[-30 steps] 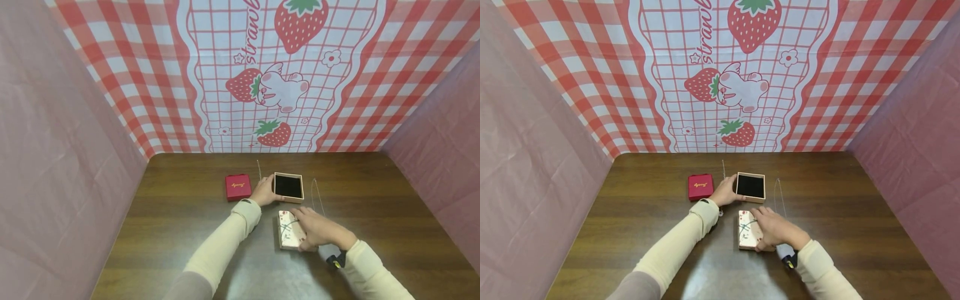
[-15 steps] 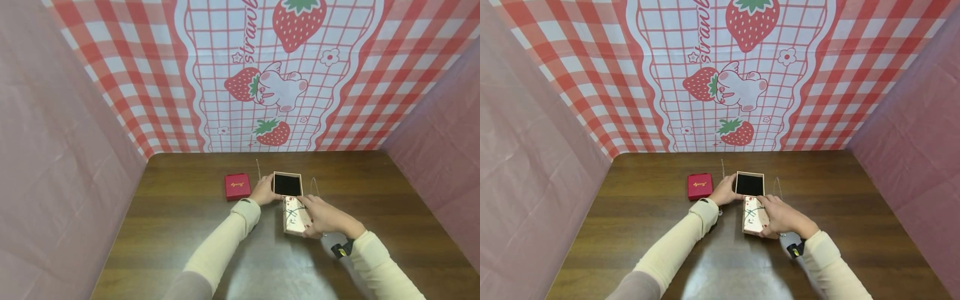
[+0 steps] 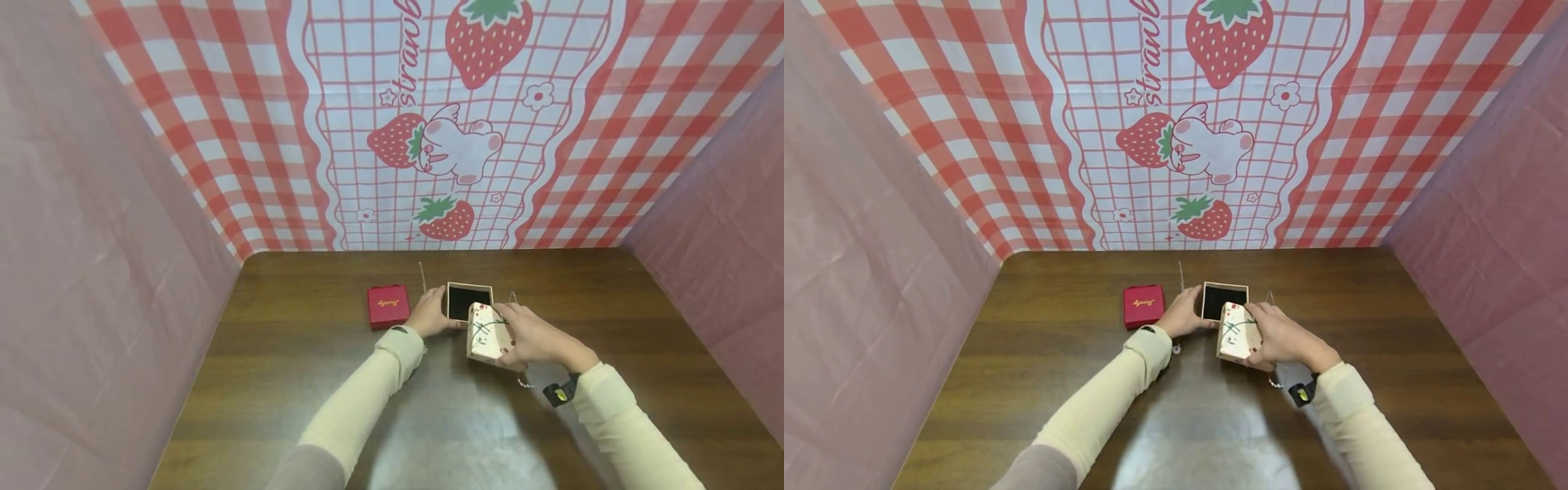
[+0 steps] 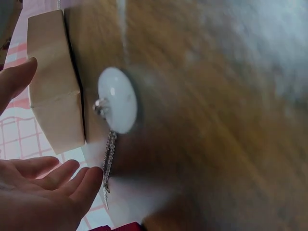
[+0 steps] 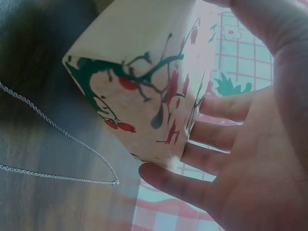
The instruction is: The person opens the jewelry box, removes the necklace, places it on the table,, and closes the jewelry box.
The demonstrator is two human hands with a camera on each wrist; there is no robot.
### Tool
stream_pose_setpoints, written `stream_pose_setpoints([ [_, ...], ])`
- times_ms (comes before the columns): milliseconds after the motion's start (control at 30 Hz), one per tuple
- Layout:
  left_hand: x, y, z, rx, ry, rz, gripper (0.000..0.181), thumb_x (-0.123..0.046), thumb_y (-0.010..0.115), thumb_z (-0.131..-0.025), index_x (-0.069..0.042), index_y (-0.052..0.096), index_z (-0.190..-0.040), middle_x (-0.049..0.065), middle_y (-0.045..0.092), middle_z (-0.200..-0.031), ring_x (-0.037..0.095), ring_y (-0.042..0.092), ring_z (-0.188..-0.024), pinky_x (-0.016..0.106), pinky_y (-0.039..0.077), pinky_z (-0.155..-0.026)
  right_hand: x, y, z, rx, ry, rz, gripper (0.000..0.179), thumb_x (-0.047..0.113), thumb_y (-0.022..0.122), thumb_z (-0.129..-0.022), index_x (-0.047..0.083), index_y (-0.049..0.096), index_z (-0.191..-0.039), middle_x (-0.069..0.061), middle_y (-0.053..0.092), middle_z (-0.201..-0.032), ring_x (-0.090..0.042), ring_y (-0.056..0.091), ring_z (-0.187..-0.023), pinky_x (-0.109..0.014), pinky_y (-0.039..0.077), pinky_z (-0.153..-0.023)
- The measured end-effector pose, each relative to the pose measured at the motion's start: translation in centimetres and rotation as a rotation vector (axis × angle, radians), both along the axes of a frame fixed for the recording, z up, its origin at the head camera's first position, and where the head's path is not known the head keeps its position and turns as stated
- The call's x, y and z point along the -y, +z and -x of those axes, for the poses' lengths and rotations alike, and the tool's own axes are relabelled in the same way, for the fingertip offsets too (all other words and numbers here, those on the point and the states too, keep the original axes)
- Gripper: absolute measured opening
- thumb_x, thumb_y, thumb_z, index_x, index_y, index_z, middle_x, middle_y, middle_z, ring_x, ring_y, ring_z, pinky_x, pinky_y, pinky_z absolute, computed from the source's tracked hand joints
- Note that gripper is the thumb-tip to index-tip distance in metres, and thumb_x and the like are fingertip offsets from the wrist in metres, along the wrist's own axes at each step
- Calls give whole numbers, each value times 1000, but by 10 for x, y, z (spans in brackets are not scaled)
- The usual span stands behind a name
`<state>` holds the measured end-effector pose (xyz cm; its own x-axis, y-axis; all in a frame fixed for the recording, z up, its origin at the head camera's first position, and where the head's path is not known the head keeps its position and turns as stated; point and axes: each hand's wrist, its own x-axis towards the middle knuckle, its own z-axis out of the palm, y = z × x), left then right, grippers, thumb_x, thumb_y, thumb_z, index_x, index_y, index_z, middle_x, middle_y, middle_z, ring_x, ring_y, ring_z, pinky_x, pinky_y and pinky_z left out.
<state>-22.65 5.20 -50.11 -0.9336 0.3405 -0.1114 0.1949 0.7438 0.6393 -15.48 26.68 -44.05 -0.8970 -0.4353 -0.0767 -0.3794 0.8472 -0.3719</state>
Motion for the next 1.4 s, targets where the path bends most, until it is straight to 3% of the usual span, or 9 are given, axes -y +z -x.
stream_pose_setpoints([
  [167, 1, 4, 1, 18, 5, -9, 94, -31, 83, -76, -4, 32, -151, 14, 43, -150, 30, 42, -138, 39, 34, -116, -2, 2, 8, -12, -11, 17, 107, 33, 89, -57, -8, 37, -141, -35, 44, -137, -54, 41, -128, -64, 40, -102],
  [433, 2, 2, -1, 6, -8, -16, 89, -32, 83, -76, -4, 39, -148, 16, 53, -139, 28, 53, -126, 39, 42, -109, 2, 3, 22, -20, -3, 34, 107, 34, 89, -58, -10, 36, -141, -29, 51, -129, -38, 49, -114, -53, 47, -93],
  [767, 2, 4, -1, 34, 14, -67, 79, -24, 78, -80, -4, 40, -147, 17, 54, -138, 29, 54, -125, 40, 43, -108, 5, 2, 46, -17, -14, 45, 105, 31, 88, -59, -10, 36, -141, -29, 50, -131, -40, 48, -118, -56, 44, -98],
  [1067, 4, 2, 1, 65, 24, -118, 70, -25, 67, -89, -1, 36, -148, 17, 50, -142, 29, 50, -131, 39, 39, -112, 5, -1, 58, 18, -34, 45, 106, 31, 87, -60, -7, 35, -143, -29, 47, -133, -39, 46, -118, -56, 44, -97],
  [1400, 5, 2, 2, 83, 30, -190, 50, -28, 45, -103, 0, 43, -144, 17, 51, -144, 31, 46, -136, 41, 34, -116, 13, -2, 70, 57, -16, 31, 105, 29, 86, -63, -9, 33, -144, -32, 44, -138, -45, 43, -124, -59, 42, -100],
])
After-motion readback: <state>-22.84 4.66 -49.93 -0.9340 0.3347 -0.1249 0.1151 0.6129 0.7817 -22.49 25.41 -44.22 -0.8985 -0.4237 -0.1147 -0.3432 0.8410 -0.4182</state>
